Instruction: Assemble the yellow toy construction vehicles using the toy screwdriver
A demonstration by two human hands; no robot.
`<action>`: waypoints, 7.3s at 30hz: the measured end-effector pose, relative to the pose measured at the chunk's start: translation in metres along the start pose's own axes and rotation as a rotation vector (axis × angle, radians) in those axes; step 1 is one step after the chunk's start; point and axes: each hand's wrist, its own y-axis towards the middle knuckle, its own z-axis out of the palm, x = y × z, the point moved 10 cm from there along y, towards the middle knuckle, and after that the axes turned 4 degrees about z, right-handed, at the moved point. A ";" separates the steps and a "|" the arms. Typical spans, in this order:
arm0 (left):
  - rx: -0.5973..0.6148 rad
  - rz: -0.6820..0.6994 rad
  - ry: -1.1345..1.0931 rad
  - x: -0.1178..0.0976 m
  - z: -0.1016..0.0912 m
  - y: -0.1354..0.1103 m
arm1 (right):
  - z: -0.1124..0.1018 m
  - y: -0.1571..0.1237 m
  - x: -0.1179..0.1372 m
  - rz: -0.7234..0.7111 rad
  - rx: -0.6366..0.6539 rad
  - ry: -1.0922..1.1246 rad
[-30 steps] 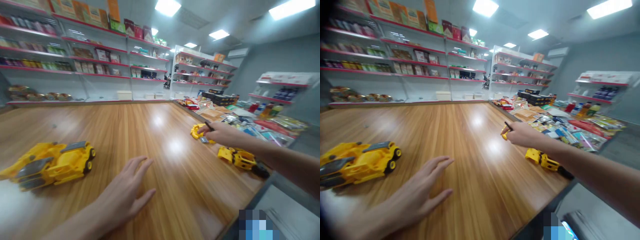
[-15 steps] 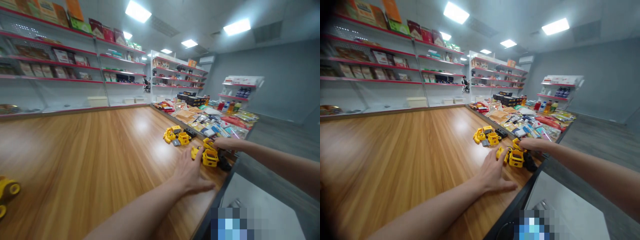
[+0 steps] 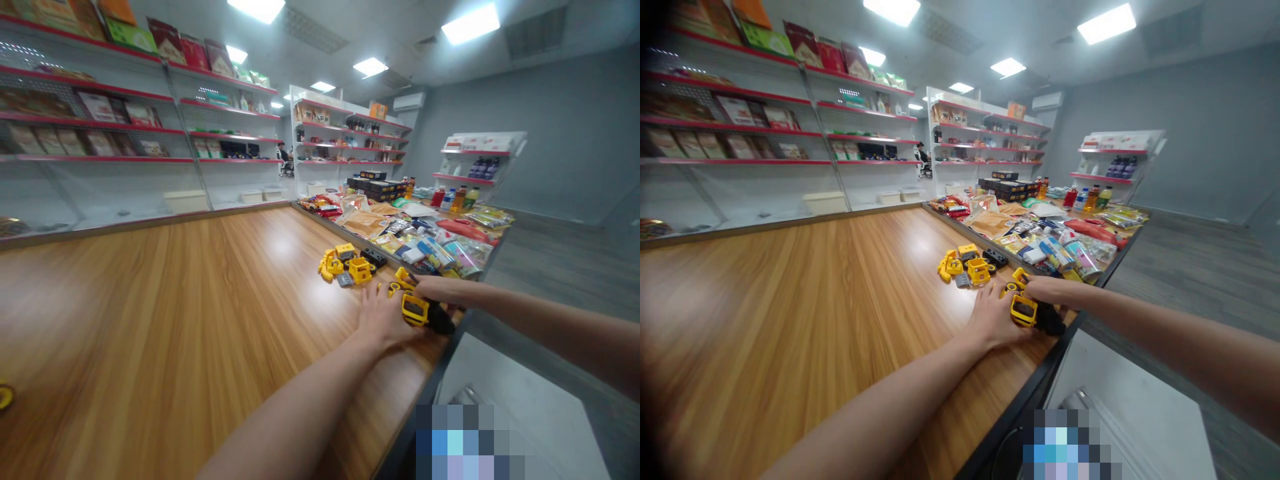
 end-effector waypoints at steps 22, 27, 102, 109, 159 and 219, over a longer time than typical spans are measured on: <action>0.033 -0.214 0.074 0.061 -0.183 -0.225 | 0.173 -0.138 0.225 -0.478 0.102 -0.076; 0.006 -0.319 0.150 0.078 -0.234 -0.288 | 0.218 -0.164 0.283 -0.572 0.230 -0.081; -0.484 -1.310 -1.546 0.064 -0.228 -0.368 | 0.244 -0.215 0.305 -1.371 0.266 -0.183; -0.531 -1.378 -1.517 0.062 -0.232 -0.374 | 0.240 -0.208 0.307 -1.314 0.201 -0.094; -0.403 -1.291 -1.550 0.046 -0.222 -0.357 | 0.202 -0.249 0.310 -1.479 0.144 0.450; -0.522 -1.261 -1.564 0.058 -0.227 -0.357 | 0.221 -0.248 0.304 -1.414 0.177 0.318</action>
